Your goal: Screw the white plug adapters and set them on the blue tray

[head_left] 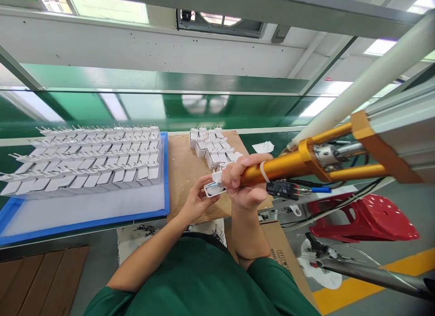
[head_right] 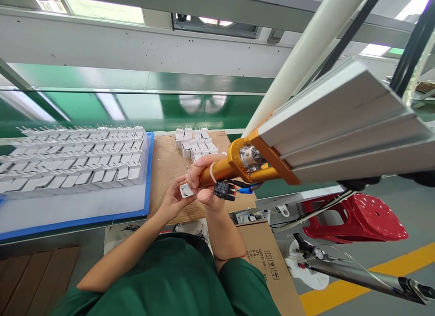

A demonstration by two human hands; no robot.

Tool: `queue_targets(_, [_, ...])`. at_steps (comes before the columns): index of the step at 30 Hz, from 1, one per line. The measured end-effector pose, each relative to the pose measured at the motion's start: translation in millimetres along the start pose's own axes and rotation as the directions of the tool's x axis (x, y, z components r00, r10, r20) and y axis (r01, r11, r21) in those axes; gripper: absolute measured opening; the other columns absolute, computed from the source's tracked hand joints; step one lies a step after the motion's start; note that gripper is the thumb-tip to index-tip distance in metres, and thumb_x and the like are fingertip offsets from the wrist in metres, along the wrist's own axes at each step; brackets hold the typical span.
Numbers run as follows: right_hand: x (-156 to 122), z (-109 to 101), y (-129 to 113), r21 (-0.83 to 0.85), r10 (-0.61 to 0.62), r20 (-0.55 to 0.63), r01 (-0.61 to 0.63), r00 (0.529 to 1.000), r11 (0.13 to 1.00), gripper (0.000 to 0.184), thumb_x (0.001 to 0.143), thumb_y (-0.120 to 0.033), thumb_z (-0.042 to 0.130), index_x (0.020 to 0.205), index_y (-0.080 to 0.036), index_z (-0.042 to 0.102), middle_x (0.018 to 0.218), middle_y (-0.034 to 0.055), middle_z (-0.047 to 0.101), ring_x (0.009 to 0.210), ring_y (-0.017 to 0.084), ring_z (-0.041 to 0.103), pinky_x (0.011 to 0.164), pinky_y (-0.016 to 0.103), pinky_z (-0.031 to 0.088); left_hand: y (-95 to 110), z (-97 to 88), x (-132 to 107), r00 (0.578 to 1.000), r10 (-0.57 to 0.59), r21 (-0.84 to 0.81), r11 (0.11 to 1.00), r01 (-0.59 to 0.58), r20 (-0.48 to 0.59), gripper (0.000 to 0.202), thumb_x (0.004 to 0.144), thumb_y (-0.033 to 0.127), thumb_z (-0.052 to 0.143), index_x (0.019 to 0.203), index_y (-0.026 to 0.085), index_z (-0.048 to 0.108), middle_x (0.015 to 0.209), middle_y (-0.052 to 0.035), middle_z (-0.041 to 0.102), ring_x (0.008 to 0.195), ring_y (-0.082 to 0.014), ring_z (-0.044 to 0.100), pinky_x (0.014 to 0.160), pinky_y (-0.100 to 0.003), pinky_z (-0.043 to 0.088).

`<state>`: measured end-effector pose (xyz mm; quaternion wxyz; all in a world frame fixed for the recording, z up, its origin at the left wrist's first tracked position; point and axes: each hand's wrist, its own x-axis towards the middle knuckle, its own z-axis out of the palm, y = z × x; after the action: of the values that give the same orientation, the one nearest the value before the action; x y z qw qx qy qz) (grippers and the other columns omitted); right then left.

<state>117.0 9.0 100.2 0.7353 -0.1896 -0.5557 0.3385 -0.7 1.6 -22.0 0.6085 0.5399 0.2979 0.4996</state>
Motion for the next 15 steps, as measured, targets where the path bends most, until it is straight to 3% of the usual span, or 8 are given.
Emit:
queue_targets(7, [0.0, -2.0, 1.4, 0.066, -0.052, 0.065, 0.047, 0.997, 0.997, 0.045, 0.079, -0.068, 0.071, 0.105, -0.033, 0.060, 0.056, -0.0096, 0.050, 0.033, 0.009, 0.033, 0.032, 0.026, 0.037, 6.1, 0.3, -2.3, 1.000, -0.004, 0.038, 0.999, 0.003, 0.005, 0.055, 0.080, 0.042, 0.082, 0.127, 0.025, 0.058, 0.111, -0.0044, 0.073, 0.103, -0.0223, 0.069, 0.094, -0.035, 0.054])
queue_targets(15, [0.7, -5.4, 3.6, 0.056, -0.072, 0.062, 0.069, 0.995, 0.996, 0.048, 0.076, -0.071, 0.071, 0.106, -0.034, 0.062, 0.055, -0.0094, 0.049, 0.032, 0.009, 0.031, 0.030, 0.026, 0.034, 10.6, -11.2, -3.5, 1.000, -0.022, 0.264, 0.964, 0.025, -0.015, 0.047, 0.082, 0.028, 0.076, 0.126, 0.024, 0.059, 0.114, -0.0048, 0.074, 0.107, -0.0234, 0.069, 0.100, -0.037, 0.050])
